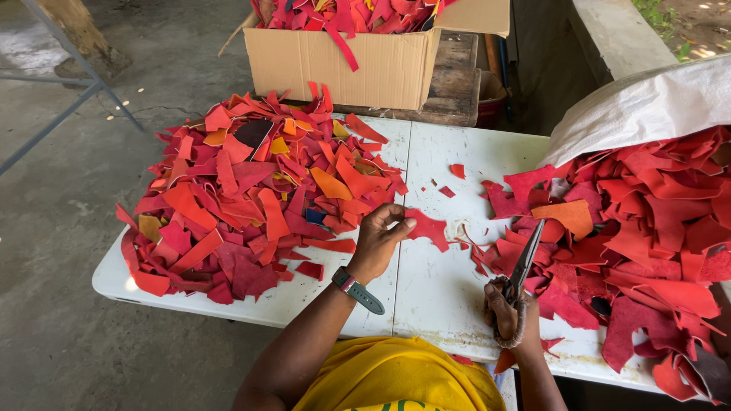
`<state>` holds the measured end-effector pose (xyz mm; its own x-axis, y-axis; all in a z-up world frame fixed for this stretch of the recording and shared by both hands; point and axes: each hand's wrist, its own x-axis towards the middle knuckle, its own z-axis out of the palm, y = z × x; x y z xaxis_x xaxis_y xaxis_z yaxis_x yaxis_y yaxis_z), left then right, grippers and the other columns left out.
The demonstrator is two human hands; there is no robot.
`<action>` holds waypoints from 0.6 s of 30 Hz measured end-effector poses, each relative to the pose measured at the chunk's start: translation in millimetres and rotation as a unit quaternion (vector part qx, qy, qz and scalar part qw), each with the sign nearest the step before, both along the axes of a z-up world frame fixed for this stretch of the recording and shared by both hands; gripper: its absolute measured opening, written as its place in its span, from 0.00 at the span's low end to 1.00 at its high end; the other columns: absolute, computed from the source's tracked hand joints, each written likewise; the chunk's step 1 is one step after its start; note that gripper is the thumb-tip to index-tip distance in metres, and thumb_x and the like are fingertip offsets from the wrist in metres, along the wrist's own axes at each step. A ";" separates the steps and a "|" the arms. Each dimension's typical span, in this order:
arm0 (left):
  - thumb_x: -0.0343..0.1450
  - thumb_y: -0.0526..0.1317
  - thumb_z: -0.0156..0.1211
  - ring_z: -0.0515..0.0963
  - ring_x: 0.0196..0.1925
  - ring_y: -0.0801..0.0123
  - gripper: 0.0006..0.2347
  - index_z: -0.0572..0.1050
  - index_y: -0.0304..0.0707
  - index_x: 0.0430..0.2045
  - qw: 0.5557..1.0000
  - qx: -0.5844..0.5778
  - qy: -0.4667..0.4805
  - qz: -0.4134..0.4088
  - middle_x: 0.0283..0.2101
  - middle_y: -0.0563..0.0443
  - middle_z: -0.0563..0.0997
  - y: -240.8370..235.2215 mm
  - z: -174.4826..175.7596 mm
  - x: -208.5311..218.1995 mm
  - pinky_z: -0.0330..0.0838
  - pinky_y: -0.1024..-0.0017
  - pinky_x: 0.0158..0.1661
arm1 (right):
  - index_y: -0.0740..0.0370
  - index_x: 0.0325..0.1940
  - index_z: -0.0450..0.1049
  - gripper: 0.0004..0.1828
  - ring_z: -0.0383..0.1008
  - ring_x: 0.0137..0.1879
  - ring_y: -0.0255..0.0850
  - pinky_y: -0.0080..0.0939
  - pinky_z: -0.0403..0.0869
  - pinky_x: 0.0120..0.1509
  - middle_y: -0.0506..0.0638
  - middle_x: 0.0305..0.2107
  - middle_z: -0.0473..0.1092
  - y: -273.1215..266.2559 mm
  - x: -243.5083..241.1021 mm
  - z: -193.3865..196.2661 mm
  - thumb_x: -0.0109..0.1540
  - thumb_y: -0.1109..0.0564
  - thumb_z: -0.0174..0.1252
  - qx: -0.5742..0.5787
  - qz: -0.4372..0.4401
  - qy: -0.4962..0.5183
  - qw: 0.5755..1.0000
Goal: The person uses shears to cut red and orange fabric pieces into smaller strips on a white table. The cut pieces accumulate in a pile on the table while the person repeatedly picks up new pieces and cuts them.
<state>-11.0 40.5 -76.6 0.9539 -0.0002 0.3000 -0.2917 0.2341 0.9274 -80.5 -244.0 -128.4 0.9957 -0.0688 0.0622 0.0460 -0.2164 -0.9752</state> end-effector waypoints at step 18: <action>0.68 0.28 0.62 0.79 0.46 0.81 0.23 0.71 0.34 0.60 0.982 0.161 -0.074 -0.058 0.59 0.49 0.77 -16.7 68.8 2.6 0.79 0.80 0.42 | 0.66 0.29 0.72 0.14 0.65 0.19 0.35 0.37 0.63 0.24 0.48 0.15 0.67 3.6 3.2 -2.9 0.65 0.54 0.58 0.056 -0.012 0.004 0.998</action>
